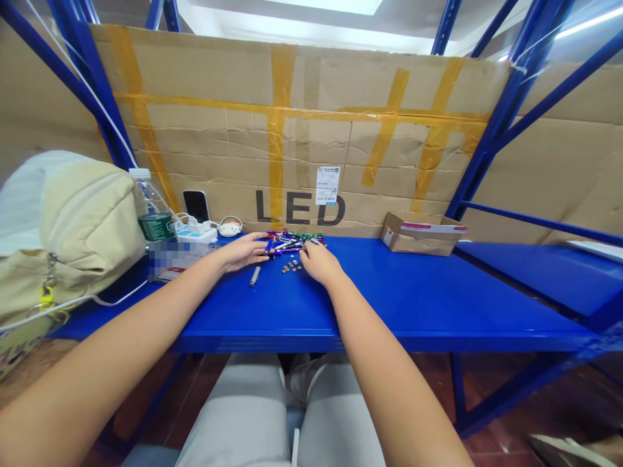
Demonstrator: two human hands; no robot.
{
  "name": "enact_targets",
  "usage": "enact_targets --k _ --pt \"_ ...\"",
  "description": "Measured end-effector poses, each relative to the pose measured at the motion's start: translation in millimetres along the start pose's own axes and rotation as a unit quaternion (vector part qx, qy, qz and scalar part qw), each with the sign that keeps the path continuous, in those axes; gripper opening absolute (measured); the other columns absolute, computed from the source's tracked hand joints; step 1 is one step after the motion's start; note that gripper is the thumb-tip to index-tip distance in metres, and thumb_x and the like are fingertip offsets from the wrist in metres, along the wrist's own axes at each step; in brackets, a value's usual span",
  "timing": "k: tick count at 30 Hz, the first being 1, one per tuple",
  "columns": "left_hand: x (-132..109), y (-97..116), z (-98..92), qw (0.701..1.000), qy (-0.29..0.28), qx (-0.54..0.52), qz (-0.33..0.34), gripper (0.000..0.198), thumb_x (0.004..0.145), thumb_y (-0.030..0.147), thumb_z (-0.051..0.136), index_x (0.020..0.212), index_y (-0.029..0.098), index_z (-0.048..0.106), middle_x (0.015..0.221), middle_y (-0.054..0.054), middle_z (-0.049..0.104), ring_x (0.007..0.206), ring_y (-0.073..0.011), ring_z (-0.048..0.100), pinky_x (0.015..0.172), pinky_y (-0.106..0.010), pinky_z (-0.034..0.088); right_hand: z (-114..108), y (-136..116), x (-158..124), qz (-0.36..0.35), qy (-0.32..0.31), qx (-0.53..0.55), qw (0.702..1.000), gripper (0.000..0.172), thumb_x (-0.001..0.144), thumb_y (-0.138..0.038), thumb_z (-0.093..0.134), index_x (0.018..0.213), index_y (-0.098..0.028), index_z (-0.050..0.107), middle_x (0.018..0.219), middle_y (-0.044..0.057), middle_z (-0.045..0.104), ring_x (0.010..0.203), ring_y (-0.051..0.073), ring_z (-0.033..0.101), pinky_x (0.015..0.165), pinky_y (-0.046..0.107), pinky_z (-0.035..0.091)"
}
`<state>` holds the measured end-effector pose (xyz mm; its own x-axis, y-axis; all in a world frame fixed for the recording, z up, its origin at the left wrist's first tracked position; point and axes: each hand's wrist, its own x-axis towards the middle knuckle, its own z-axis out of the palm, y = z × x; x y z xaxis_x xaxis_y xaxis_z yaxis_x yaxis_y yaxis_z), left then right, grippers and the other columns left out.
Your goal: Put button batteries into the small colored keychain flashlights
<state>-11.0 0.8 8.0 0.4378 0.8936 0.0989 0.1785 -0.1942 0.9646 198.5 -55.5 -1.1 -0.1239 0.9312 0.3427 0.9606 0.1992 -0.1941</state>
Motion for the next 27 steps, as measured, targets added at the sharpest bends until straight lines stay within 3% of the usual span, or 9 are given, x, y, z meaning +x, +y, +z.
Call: enact_targets --k 4,6,10,12,16,21,24,27 --pt "7.2 -2.8 -7.1 0.995 0.039 0.063 0.069 0.045 0.09 0.017 0.042 0.135 0.021 0.035 0.123 -0.014 0.056 0.102 -0.014 0.062 0.083 -0.027 0.053 3.7 2.3 0.5 -0.024 -0.027 -0.013 0.999 0.03 0.09 -0.034 0.053 0.114 -0.016 0.056 0.113 0.008 0.059 0.094 0.018 0.06 0.08 0.039 0.052" --pt "10.0 -5.4 -13.9 0.986 0.053 0.127 0.095 0.044 0.088 0.016 0.044 0.132 0.019 0.04 0.125 -0.015 0.055 0.108 -0.0168 0.059 0.087 -0.03 0.051 3.5 3.4 0.3 -0.037 -0.039 -0.023 0.998 0.03 0.09 -0.034 0.053 0.114 -0.016 0.056 0.114 0.008 0.059 0.096 0.018 0.059 0.081 0.04 0.051" --pt "11.8 -11.4 -27.0 0.947 0.035 0.294 0.122 0.022 0.077 0.019 0.063 0.099 0.015 0.064 0.11 -0.01 0.064 0.112 -0.025 0.055 0.099 -0.038 0.043 0.5 4.8 -1.0 -0.044 -0.067 -0.049 0.996 0.029 0.089 -0.034 0.054 0.112 -0.016 0.057 0.113 0.007 0.059 0.097 0.019 0.059 0.083 0.041 0.05" --pt "11.9 -13.4 -30.0 0.923 0.008 0.366 0.121 0.019 0.081 0.025 0.063 0.097 0.015 0.065 0.109 -0.008 0.063 0.108 -0.0245 0.056 0.097 -0.041 0.044 -0.5 5.0 -1.7 -0.039 -0.077 -0.058 0.995 0.028 0.089 -0.035 0.054 0.11 -0.016 0.058 0.112 0.007 0.06 0.096 0.018 0.059 0.083 0.04 0.05" --pt "13.3 -15.0 -28.5 0.879 -0.045 0.462 0.106 0.03 0.091 0.032 0.053 0.115 0.015 0.055 0.117 -0.009 0.057 0.1 -0.0202 0.058 0.085 -0.041 0.051 0.9 4.2 -2.1 -0.031 -0.073 -0.06 0.995 0.027 0.09 -0.035 0.053 0.11 -0.017 0.059 0.113 0.007 0.06 0.097 0.018 0.059 0.084 0.04 0.05" --pt "12.0 -11.9 -23.1 0.858 -0.057 0.498 0.11 0.03 0.091 0.032 0.053 0.116 0.015 0.055 0.117 -0.009 0.057 0.1 -0.02 0.058 0.084 -0.04 0.051 3.0 2.3 -1.5 -0.034 -0.024 -0.014 0.999 0.019 0.086 -0.034 0.058 0.094 -0.018 0.064 0.099 0.005 0.063 0.09 0.017 0.059 0.081 0.036 0.049" --pt "6.9 -6.7 -18.3 0.867 -0.038 0.477 0.143 0.024 0.089 0.029 0.055 0.108 0.014 0.058 0.109 -0.008 0.061 0.097 -0.0192 0.06 0.086 -0.038 0.05 0.2 0.1 -0.5 -0.054 0.043 0.043 0.997 0.011 0.08 -0.029 0.063 0.08 -0.02 0.068 0.086 0.004 0.063 0.086 0.018 0.058 0.078 0.032 0.045" --pt "1.4 -2.1 -10.4 0.879 -0.036 0.44 0.178 0.015 0.083 0.023 0.059 0.095 0.015 0.061 0.096 -0.004 0.067 0.091 -0.0181 0.063 0.083 -0.03 0.05 -3.8 -3.3 -0.3 -0.084 0.113 0.101 0.985 0.011 0.081 -0.026 0.06 0.085 -0.02 0.069 0.085 0.004 0.06 0.083 0.017 0.056 0.076 0.029 0.044"
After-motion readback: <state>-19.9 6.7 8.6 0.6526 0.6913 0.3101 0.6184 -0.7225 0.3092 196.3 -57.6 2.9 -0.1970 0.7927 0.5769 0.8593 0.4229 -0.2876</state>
